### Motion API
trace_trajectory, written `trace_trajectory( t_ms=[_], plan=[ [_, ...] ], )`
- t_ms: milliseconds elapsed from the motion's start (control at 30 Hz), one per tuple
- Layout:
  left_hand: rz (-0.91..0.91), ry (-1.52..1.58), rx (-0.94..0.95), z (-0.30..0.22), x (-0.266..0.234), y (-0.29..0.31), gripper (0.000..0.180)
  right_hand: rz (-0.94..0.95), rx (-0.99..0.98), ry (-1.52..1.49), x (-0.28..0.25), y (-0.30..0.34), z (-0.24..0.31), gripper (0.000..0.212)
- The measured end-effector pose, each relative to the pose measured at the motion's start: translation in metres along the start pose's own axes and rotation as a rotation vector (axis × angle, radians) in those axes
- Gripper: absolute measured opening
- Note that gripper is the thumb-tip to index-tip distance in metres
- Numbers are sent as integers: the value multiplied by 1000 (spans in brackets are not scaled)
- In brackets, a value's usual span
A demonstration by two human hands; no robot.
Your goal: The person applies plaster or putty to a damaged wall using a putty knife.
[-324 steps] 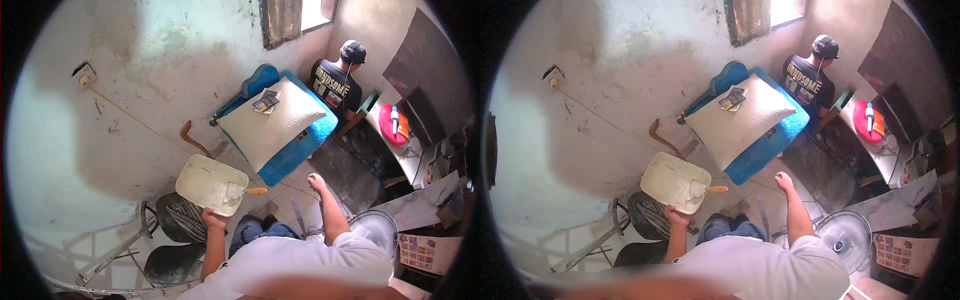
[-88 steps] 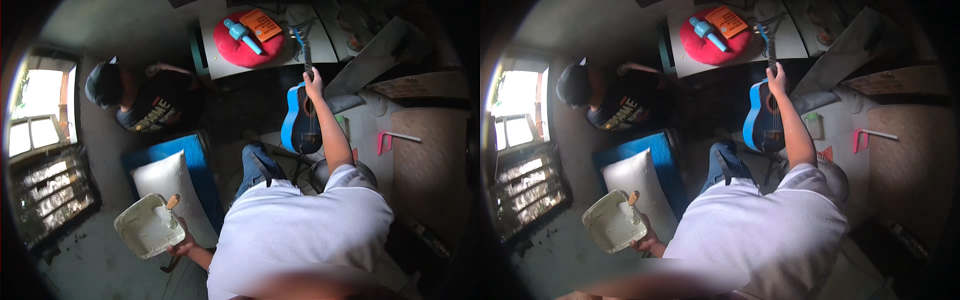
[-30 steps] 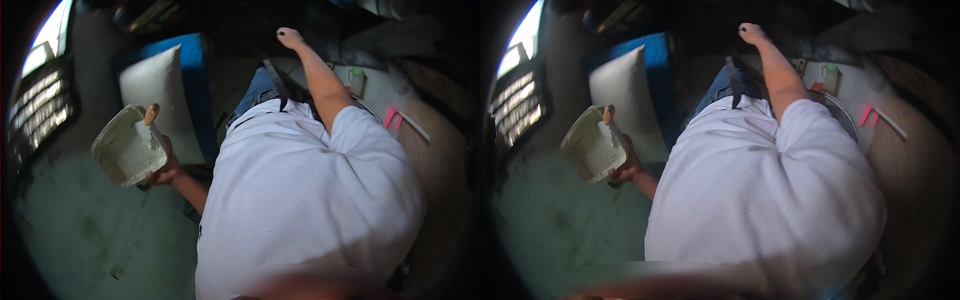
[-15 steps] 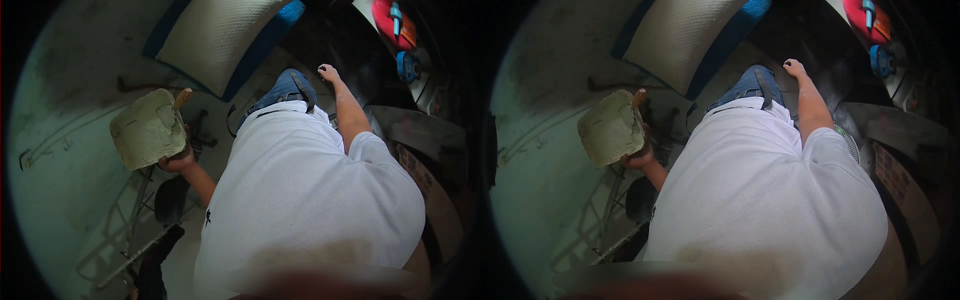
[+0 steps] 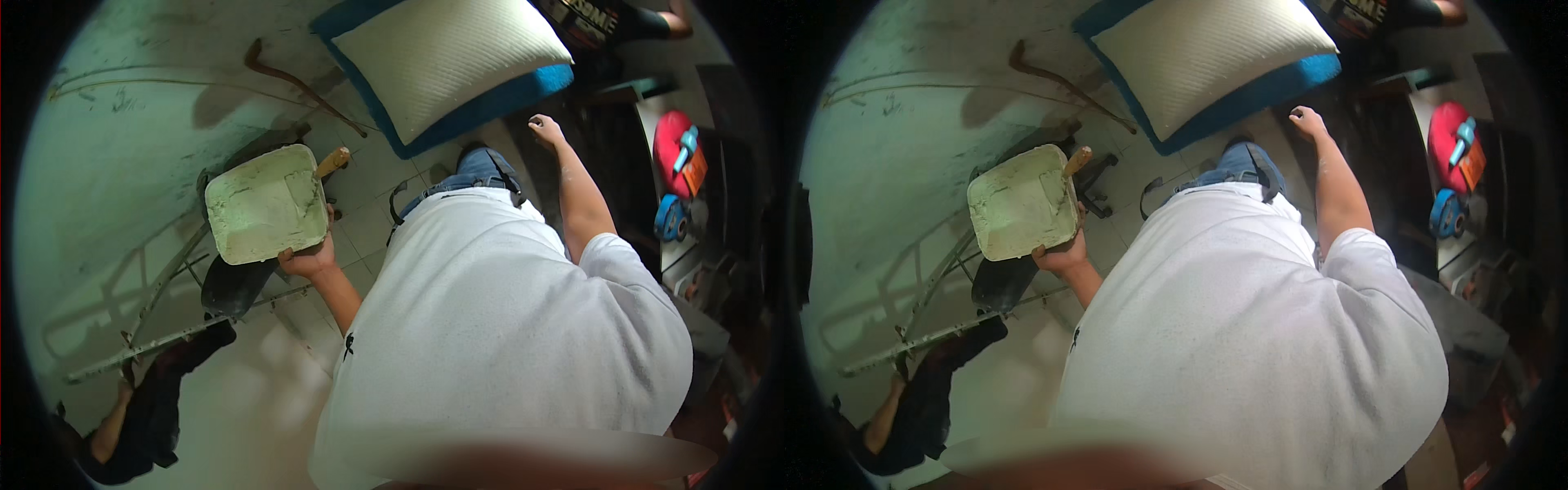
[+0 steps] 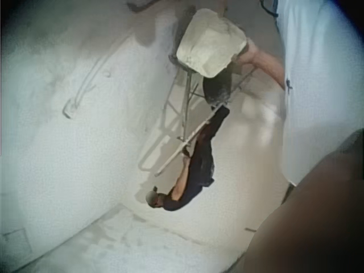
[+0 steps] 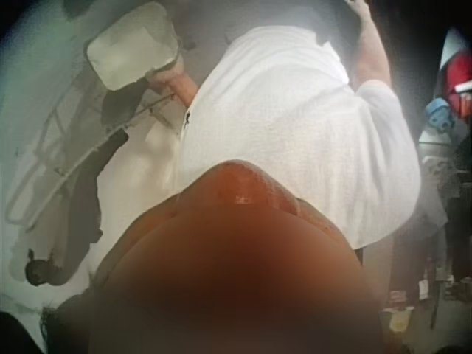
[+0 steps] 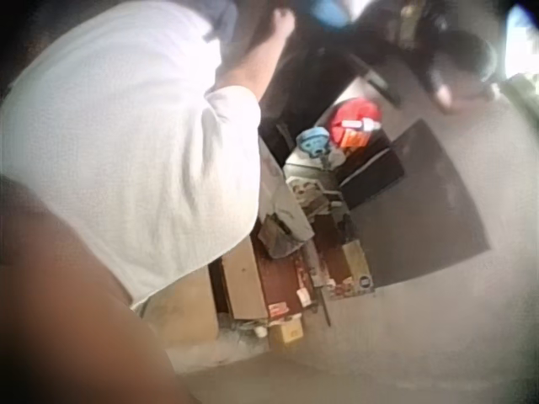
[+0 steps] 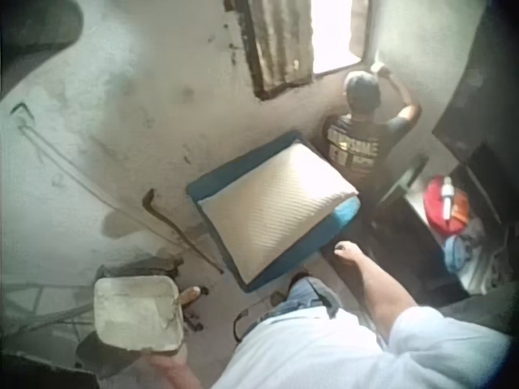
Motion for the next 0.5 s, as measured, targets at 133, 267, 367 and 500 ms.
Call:
trace_trajectory(
  t_ms=[133,267,367,500],
  plan=[
    [24,9,44,-2,0,0,97,-10,2,13,7,-14,1,28],
    [39,41,47,-3,-7,-3,96,-87,-93,-47,0,-21,3,27],
    [68,6,74,-9,-14,3,93,-57,7,-139,18,-4,1,25],
    [-17,45,91,-7,-9,-2,92,-90,29,-104,23,6,-27,27]
  ],
)
Point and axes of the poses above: each hand's wrist, its own y-axis away from the middle knuckle, its own x-axis out of the palm, z = x × y, the point moved 7 cm from there along -y, towards the middle knuckle, and after that the axes turned 12 degrees about -x, right-handed, at the moved point
